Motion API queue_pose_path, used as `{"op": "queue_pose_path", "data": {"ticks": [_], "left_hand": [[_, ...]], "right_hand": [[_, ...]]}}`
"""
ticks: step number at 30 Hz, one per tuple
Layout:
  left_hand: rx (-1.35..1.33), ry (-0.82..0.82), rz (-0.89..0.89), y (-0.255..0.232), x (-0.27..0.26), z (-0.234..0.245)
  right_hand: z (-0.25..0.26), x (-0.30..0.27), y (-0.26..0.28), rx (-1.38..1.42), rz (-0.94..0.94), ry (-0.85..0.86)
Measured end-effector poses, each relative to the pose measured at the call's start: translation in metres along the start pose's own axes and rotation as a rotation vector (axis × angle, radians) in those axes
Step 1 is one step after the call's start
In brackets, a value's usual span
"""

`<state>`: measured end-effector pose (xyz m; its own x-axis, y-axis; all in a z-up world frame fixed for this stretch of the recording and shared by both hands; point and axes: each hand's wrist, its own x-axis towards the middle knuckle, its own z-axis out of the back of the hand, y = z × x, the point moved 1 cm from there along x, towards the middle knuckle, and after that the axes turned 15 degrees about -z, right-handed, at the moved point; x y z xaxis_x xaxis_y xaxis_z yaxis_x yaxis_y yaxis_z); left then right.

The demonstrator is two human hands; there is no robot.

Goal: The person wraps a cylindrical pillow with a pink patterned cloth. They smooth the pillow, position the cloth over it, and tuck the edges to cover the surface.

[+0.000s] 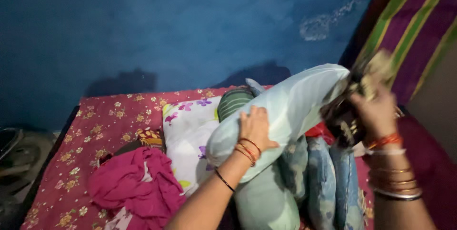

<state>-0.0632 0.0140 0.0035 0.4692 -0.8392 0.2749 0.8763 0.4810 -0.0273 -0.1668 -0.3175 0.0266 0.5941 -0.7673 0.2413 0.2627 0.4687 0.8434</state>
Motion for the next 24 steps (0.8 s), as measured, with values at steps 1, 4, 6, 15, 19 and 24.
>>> {"op": "queue_pose_path", "data": {"ticks": [1,4,6,15,19,24], "left_hand": [[-0.056,-0.012,-0.059,-0.013,-0.007,0.001],[-0.228,-0.066,-0.242,-0.053,-0.033,0.000],[-0.268,0.015,-0.394,-0.078,-0.049,-0.006],[-0.276,-0.080,-0.749,-0.113,-0.090,-0.050],[-0.607,-0.164,-0.780,-0.104,-0.087,-0.057],[-0.688,-0.231,-0.749,-0.108,-0.085,-0.078]], "right_hand": [[0.018,-0.019,0.041,0.119,0.353,-0.024],[0.044,-0.073,0.141,0.027,0.502,-0.185],[0.047,-0.100,0.182,-0.036,0.628,-0.253],[-0.049,-0.170,0.093,-0.790,0.780,0.307],[-0.031,-0.122,0.031,-1.547,0.121,0.353],[0.000,-0.097,0.081,-1.358,0.308,-0.068]]}}
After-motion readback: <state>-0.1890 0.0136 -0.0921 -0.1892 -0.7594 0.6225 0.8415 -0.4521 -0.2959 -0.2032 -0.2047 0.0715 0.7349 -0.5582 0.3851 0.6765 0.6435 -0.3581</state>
